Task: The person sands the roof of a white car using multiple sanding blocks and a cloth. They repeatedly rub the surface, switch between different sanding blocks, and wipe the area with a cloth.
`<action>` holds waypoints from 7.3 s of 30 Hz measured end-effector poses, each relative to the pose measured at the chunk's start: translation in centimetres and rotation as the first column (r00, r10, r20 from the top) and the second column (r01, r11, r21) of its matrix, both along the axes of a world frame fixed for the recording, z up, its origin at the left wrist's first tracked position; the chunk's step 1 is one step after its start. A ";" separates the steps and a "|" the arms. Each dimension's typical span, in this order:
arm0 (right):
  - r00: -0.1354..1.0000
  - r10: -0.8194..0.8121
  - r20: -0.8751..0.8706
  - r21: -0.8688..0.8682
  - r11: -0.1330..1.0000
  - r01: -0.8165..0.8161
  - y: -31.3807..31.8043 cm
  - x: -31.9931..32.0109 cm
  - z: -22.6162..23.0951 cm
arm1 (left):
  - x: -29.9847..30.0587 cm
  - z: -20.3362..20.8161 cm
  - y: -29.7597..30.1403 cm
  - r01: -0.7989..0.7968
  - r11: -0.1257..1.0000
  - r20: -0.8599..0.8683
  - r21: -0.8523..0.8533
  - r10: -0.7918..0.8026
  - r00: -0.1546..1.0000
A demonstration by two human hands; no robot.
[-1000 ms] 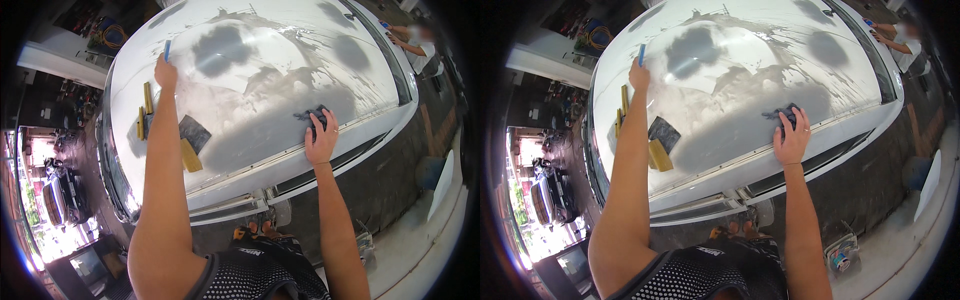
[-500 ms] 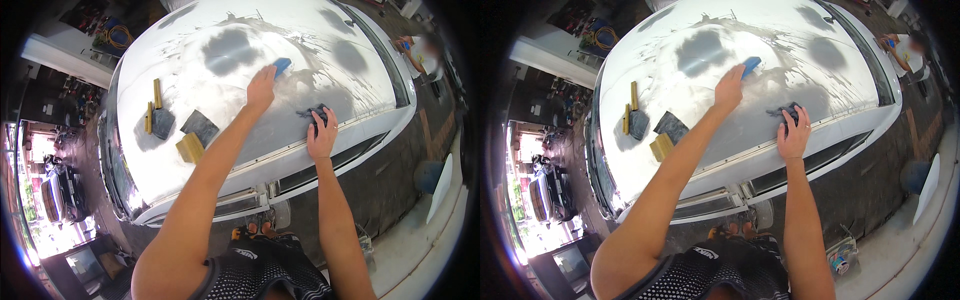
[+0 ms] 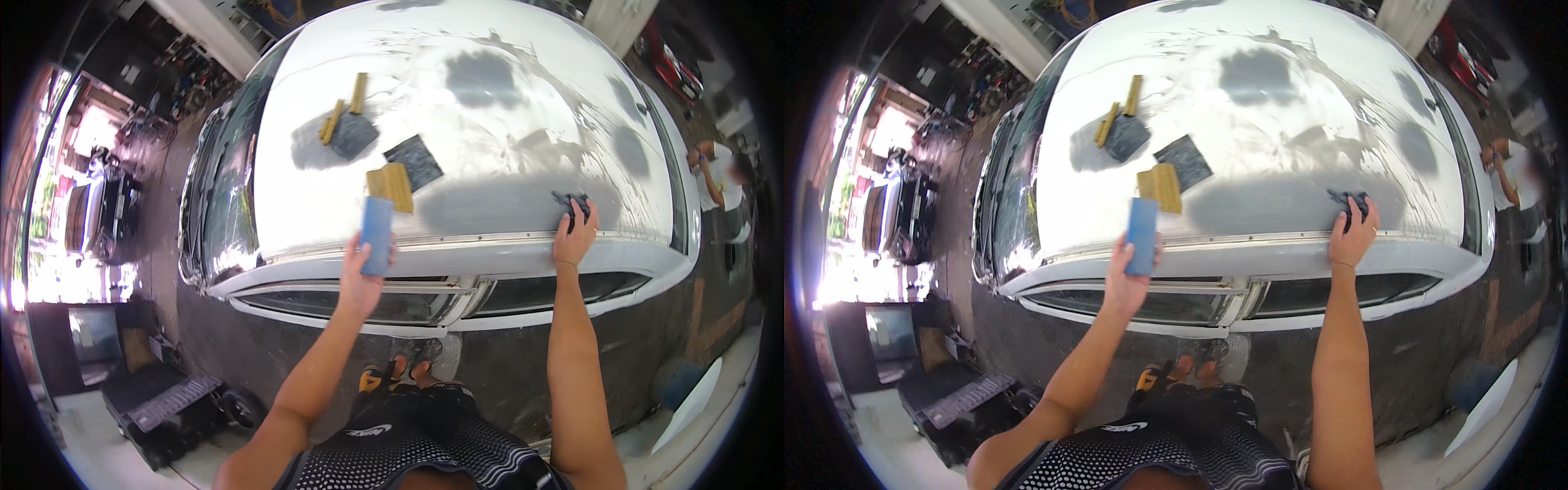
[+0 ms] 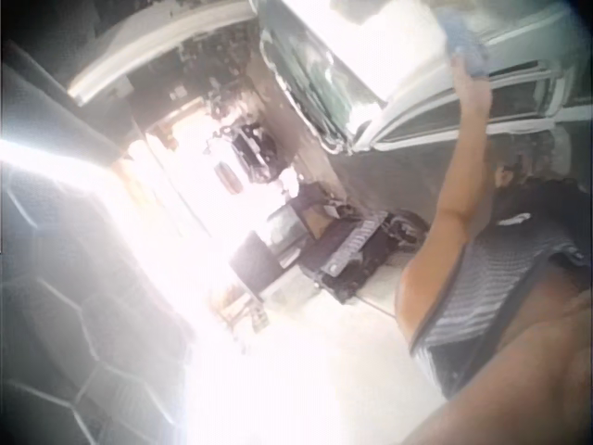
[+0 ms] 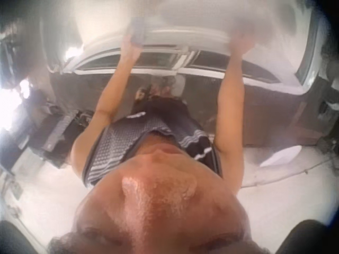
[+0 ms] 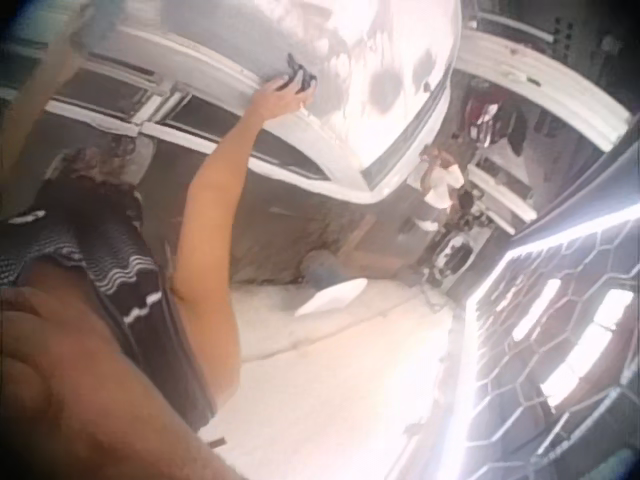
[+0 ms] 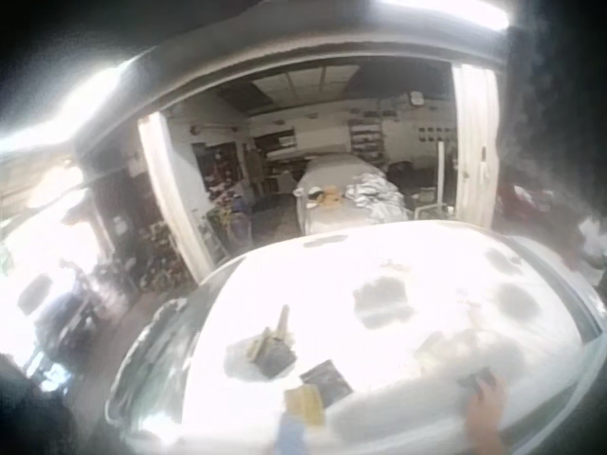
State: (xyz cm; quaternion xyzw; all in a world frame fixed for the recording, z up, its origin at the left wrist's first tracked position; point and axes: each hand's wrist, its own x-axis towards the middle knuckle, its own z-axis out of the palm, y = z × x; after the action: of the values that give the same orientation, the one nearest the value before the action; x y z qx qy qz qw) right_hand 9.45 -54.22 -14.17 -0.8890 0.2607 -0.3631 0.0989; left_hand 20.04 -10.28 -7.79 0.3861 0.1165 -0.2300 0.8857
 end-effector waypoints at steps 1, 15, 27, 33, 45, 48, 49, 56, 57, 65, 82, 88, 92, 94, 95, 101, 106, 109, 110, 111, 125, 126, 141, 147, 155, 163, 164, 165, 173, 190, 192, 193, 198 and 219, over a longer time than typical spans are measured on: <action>1.000 -0.003 -0.015 -0.035 0.999 0.003 0.1 0.0 0.0 | 0.8 -0.9 1.6 -0.070 0.992 0.144 0.105 0.055 0.988; 0.895 0.438 -0.077 -0.327 0.837 -0.438 13.2 17.3 3.1 | 8.6 -8.2 3.6 -0.710 -0.042 0.617 0.703 -0.460 0.638; 0.636 0.606 -0.478 -0.265 0.590 -0.762 34.7 39.6 4.4 | 9.0 -7.7 2.8 -0.660 -0.090 0.533 0.746 -0.514 0.672; 0.615 0.709 -0.345 -0.350 0.511 -0.785 31.6 38.3 5.7 | 8.6 -7.5 1.9 -0.641 -0.074 0.510 0.764 -0.539 0.670; 0.656 -0.039 0.754 0.654 0.145 -0.743 30.6 10.5 9.5 | 8.8 -7.9 2.6 -0.727 -0.011 0.608 0.686 -0.541 0.582; 0.791 -0.099 0.604 0.796 0.033 -0.604 30.0 1.4 8.7 | 9.8 -8.0 2.8 -0.771 0.032 0.684 0.635 -0.486 0.544; 0.834 -0.105 0.541 0.839 -0.008 -0.545 30.7 -2.0 8.1 | 9.9 -8.1 3.2 -0.788 0.035 0.702 0.614 -0.480 0.526; 0.872 -0.128 0.473 0.862 -0.140 -0.488 30.4 -12.7 13.0 | -5.3 -2.7 -0.3 0.241 0.841 0.365 0.485 -0.444 0.818; 0.873 -0.119 0.474 0.862 -0.139 -0.487 30.6 -13.8 12.7 | -9.5 0.2 -0.4 0.479 0.797 0.210 0.369 -0.573 0.792; 0.910 0.052 0.412 0.904 -0.146 -0.402 32.3 -17.3 11.5 | -12.8 5.5 2.0 0.600 0.758 0.144 0.256 -0.644 0.752; 0.920 -0.167 0.355 0.914 -0.143 -0.379 33.8 -22.1 10.3 | -12.8 3.4 1.8 0.701 0.543 0.055 0.462 -0.806 0.589; 0.883 -0.295 0.366 0.894 -0.153 -0.422 35.2 -24.4 9.4 | 11.4 -3.6 4.0 -0.701 0.160 0.590 0.695 -0.685 0.427; 0.895 -0.392 0.215 0.934 -0.184 -0.305 35.0 -29.9 6.5 | 13.1 -4.6 0.9 -0.517 -0.275 0.212 0.810 -0.686 0.696; 0.879 -0.433 0.198 0.942 -0.163 -0.293 35.8 -30.9 6.4 | 15.1 -4.8 2.1 -0.478 -0.316 0.124 0.819 -0.717 0.686; 0.866 -0.458 0.199 0.946 -0.142 -0.293 35.9 -30.8 6.5 | 15.7 -5.1 2.8 -0.507 -0.319 0.153 0.801 -0.710 0.688; 0.833 -0.510 0.216 0.955 -0.068 -0.290 34.3 -29.2 7.1 | 14.3 -8.0 4.1 -0.470 -0.209 0.208 0.858 -0.694 0.689; 0.882 -0.402 0.246 0.942 -0.117 -0.316 33.4 -27.1 7.1 | 12.7 -7.2 1.4 -0.362 -0.121 0.254 0.925 -0.511 0.821; 0.889 -0.392 0.235 0.941 -0.138 -0.310 33.7 -26.7 7.3 | 10.7 -5.5 -2.0 -0.248 -0.243 0.108 0.938 -0.474 0.874; 0.903 -0.361 0.234 0.941 -0.149 -0.303 34.0 -26.9 7.0 | 10.5 -4.8 -2.7 -0.193 -0.267 0.061 0.944 -0.432 0.900; 0.913 -0.334 0.234 0.943 -0.150 -0.297 34.1 -27.2 6.8 | 10.3 -4.2 -3.6 -0.138 -0.280 0.016 0.950 -0.396 0.918; 0.861 -0.458 0.222 0.910 -0.219 -0.351 35.3 -33.0 5.7 | 12.6 -4.9 -2.0 -0.117 0.294 0.159 0.949 -0.122 0.980; 0.855 -0.461 0.239 0.903 -0.217 -0.370 35.2 -32.8 5.7 | 13.4 -4.6 -0.3 -0.132 0.475 0.205 0.870 -0.107 0.973; 0.823 -0.223 0.523 0.785 -0.250 -0.567 36.1 -24.4 10.8 | -23.3 7.5 3.0 -0.113 0.725 0.732 0.680 -0.659 0.176; 0.808 -0.197 0.555 0.764 -0.263 -0.589 37.5 -23.4 12.4 | -23.6 7.2 4.9 -0.266 0.702 0.739 0.661 -0.671 0.066; 0.785 -0.158 0.599 0.732 -0.290 -0.617 37.4 -22.9 13.0 | -23.1 8.1 5.7 -0.287 0.749 0.779 0.597 -0.627 -0.017; 0.814 -0.039 0.580 0.802 -0.149 -0.578 37.8 -23.5 14.4 | -25.0 7.6 6.0 -0.300 0.702 0.749 0.646 -0.660 0.066; 0.813 -0.031 0.581 0.802 -0.147 -0.578 37.6 -23.6 14.6 | -24.7 7.6 6.2 -0.229 0.713 0.743 0.663 -0.663 0.084; 0.808 -0.043 0.587 0.790 -0.187 -0.584 37.1 -24.0 14.5 | -23.8 7.7 6.6 -0.066 0.753 0.751 0.655 -0.638 0.170; 0.743 0.286 0.605 0.795 -0.253 -0.551 37.5 -24.3 14.5 | -17.8 7.7 6.2 0.823 0.562 -0.029 0.080 -0.824 0.566; 0.805 -0.194 0.560 0.812 -0.063 -0.580 39.5 -22.7 10.4 | -23.8 6.5 4.7 0.055 0.622 0.558 0.781 -0.736 0.383; 0.819 -0.277 0.503 0.841 -0.061 -0.537 40.2 -22.2 9.4 | -24.2 5.1 4.9 0.044 0.571 0.539 0.820 -0.796 0.274; 0.826 -0.259 0.500 0.856 0.006 -0.516 40.4 -21.8 8.4 | -25.0 5.1 5.0 -0.042 0.524 0.522 0.850 -0.831 0.191; 0.880 -0.245 0.407 0.866 -0.202 -0.457 41.3 -22.2 8.7 | -24.6 4.1 5.8 -0.234 0.536 0.544 0.811 -0.838 -0.033; 0.857 -0.288 0.426 0.854 -0.183 -0.486 37.6 -23.4 9.4 | -23.4 3.0 4.5 -0.391 0.580 0.647 0.715 -0.761 0.054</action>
State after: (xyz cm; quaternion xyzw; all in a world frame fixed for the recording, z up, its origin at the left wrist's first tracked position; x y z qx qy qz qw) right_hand -13.91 -16.61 -4.73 -0.3761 0.3306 -0.2307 0.8343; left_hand -3.40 -5.82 -4.74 0.7792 -0.4869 0.0342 0.3933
